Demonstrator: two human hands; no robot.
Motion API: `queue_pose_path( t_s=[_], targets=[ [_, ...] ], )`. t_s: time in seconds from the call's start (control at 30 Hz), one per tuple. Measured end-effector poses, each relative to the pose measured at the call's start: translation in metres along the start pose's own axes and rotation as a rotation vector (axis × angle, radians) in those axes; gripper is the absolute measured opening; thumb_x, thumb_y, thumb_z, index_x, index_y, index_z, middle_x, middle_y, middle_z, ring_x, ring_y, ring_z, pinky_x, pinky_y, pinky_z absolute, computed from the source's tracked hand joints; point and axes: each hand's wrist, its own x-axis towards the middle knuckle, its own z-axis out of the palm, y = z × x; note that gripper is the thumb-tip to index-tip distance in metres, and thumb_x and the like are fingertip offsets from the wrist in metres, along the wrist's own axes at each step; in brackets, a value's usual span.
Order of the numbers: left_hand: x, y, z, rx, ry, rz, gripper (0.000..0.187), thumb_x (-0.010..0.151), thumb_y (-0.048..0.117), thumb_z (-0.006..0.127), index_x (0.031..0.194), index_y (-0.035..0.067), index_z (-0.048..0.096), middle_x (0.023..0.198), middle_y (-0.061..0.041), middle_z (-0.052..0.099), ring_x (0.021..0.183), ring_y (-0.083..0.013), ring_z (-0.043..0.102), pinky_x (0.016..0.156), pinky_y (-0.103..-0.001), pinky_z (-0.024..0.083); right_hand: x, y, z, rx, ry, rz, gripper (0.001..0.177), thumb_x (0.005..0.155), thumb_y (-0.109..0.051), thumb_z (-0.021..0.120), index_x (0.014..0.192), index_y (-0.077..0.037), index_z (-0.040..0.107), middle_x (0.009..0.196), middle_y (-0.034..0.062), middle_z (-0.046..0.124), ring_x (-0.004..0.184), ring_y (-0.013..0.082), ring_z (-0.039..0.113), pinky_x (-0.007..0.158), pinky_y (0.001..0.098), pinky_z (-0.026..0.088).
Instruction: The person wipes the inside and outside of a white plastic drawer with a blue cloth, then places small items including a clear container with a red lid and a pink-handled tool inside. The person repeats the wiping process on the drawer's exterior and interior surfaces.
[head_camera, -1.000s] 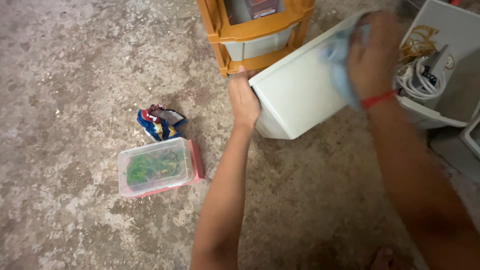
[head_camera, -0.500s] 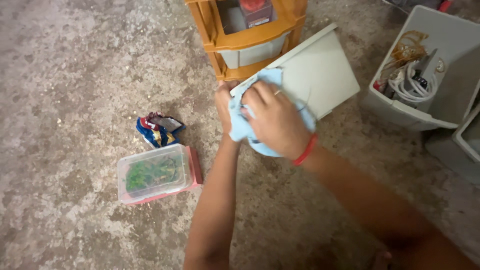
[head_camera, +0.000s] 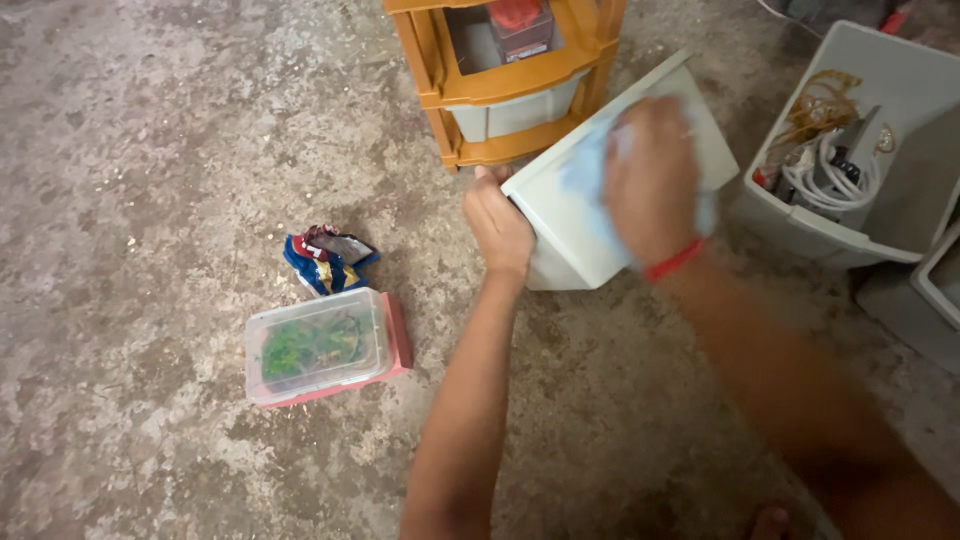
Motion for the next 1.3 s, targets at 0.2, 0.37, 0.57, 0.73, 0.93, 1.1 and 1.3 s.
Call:
queue_pose_path(
  t_s=[0.2, 0.37, 0.57, 0.73, 0.93, 1.1, 1.3],
  targets=[
    [0.023, -0.009, -0.008, -0.038, -0.214, -0.478, 0.061, 0.116, 0.030, 0.032, 0.090, -0.021, 0.054, 0.095, -0.045, 0.054, 0.088, -0.0531, 0.042, 0.083, -0.056, 0.039, -0.014, -0.086, -0.010, 0.169, -0.141, -0.230, 0.025, 0.091, -0.005, 0.069, 0.112, 0.001, 0.057, 0.111, 0.0227, 0.059, 0.102, 0.0427, 0.059, 0.089, 0.0513, 0.048],
    [0.020, -0.016, -0.004, 0.058, -0.047, 0.141, 0.057, 0.112, 0.035, 0.033, 0.098, -0.005, 0.072, 0.103, -0.027, 0.065, 0.100, -0.0383, 0.058, 0.096, -0.047, 0.043, 0.001, 0.001, 0.000, 0.227, -0.103, -0.118, 0.012, 0.099, -0.001, 0.066, 0.109, -0.002, 0.058, 0.111, 0.0183, 0.060, 0.105, 0.0410, 0.061, 0.092, 0.0505, 0.049],
    [0.014, -0.008, 0.007, -0.024, -0.073, 0.011, 0.057, 0.110, 0.035, 0.033, 0.099, -0.006, 0.071, 0.100, -0.027, 0.069, 0.098, -0.0397, 0.063, 0.093, -0.048, 0.047, 0.021, 0.114, -0.005, -0.039, 0.044, 0.041, 0.016, 0.104, 0.003, 0.059, 0.119, 0.000, 0.057, 0.116, 0.0211, 0.059, 0.118, 0.0418, 0.058, 0.101, 0.0516, 0.045],
    [0.009, -0.004, 0.007, 0.010, -0.031, 0.044, 0.058, 0.110, 0.035, 0.033, 0.098, -0.007, 0.071, 0.102, -0.029, 0.067, 0.100, -0.0422, 0.061, 0.095, -0.048, 0.046, 0.014, 0.070, -0.003, -0.210, 0.136, -0.130, 0.019, 0.100, 0.000, 0.066, 0.116, 0.000, 0.056, 0.120, 0.0215, 0.057, 0.114, 0.0410, 0.057, 0.100, 0.0512, 0.045],
    [0.018, -0.012, 0.001, -0.041, -0.074, -0.027, 0.059, 0.110, 0.037, 0.034, 0.093, -0.008, 0.069, 0.091, -0.024, 0.065, 0.088, -0.0368, 0.060, 0.086, -0.047, 0.045, -0.023, -0.056, -0.006, 0.192, -0.186, -0.105, 0.023, 0.093, -0.001, 0.069, 0.114, -0.001, 0.058, 0.113, 0.0195, 0.058, 0.102, 0.0383, 0.058, 0.088, 0.0495, 0.046],
    [0.042, -0.014, -0.018, -0.135, -0.280, -0.061, 0.061, 0.107, 0.042, 0.032, 0.085, -0.001, 0.069, 0.073, -0.010, 0.069, 0.068, -0.0232, 0.062, 0.072, -0.039, 0.050, -0.013, -0.039, -0.027, 0.839, -0.669, -0.171, 0.017, 0.098, -0.005, 0.070, 0.114, -0.008, 0.064, 0.114, 0.0081, 0.069, 0.111, 0.0221, 0.069, 0.099, 0.0370, 0.053],
    [0.065, 0.028, -0.070, -0.067, -0.785, 0.016, 0.067, 0.111, 0.052, 0.052, 0.081, -0.007, 0.062, 0.076, -0.016, 0.062, 0.078, -0.0183, 0.054, 0.073, -0.042, 0.045, -0.024, 0.103, -0.038, 0.437, 0.123, 0.339, 0.007, 0.108, -0.005, 0.060, 0.113, -0.001, 0.061, 0.107, 0.0064, 0.065, 0.098, 0.0187, 0.060, 0.094, 0.0344, 0.049]
  ],
)
